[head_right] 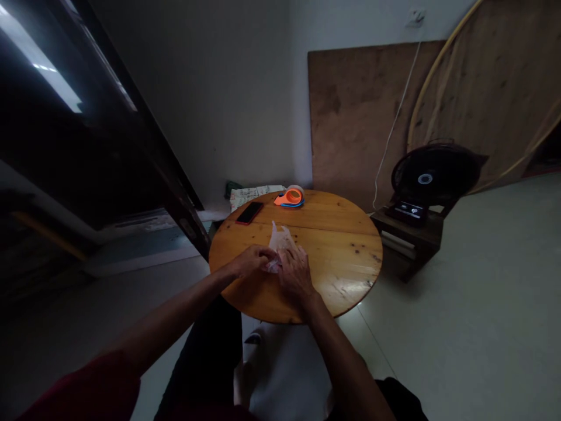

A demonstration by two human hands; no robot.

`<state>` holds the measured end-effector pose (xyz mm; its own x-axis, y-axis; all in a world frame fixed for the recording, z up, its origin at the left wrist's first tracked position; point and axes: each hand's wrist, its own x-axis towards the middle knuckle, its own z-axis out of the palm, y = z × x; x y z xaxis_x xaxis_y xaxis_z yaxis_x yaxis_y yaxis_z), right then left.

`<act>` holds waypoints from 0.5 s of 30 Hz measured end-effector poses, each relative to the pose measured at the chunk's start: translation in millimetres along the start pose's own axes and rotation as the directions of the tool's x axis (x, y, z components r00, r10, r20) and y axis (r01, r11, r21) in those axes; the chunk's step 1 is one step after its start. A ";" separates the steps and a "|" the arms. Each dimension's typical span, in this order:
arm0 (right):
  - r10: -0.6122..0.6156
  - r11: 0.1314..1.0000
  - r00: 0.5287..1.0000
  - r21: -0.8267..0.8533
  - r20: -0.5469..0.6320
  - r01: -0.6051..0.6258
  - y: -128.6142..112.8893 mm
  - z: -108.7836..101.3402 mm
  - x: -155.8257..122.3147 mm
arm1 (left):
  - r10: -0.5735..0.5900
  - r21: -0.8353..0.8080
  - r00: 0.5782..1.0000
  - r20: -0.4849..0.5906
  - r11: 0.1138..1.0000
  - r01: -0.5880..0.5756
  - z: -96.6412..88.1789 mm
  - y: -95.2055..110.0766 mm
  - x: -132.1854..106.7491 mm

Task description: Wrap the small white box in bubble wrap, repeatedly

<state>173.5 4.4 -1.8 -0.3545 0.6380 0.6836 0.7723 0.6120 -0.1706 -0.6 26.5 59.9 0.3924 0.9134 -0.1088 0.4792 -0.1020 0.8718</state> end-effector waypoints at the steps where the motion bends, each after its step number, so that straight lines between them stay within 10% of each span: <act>1: 0.002 1.000 1.000 -0.001 -0.003 -0.002 0.7 0.2 -0.3 | 0.085 0.137 0.996 -0.029 0.987 -0.080 4.8 -1.0 -1.3; 9: 0.057 0.996 0.998 0.065 -0.002 -0.056 3.4 -9.7 -2.0 | 0.419 0.660 0.891 -0.176 0.722 -0.208 35.3 -5.3 -12.3; 15: 0.448 0.893 0.889 0.077 -0.089 -0.443 16.1 -14.0 -2.5 | 0.457 0.698 0.882 -0.114 0.669 -0.256 32.4 -5.2 -17.3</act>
<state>194.2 6.1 3.7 0.0778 0.8001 0.5947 0.8061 0.3005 -0.5097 15.5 -1.5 41.8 0.4752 0.8042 0.3569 0.7679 -0.5771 0.2781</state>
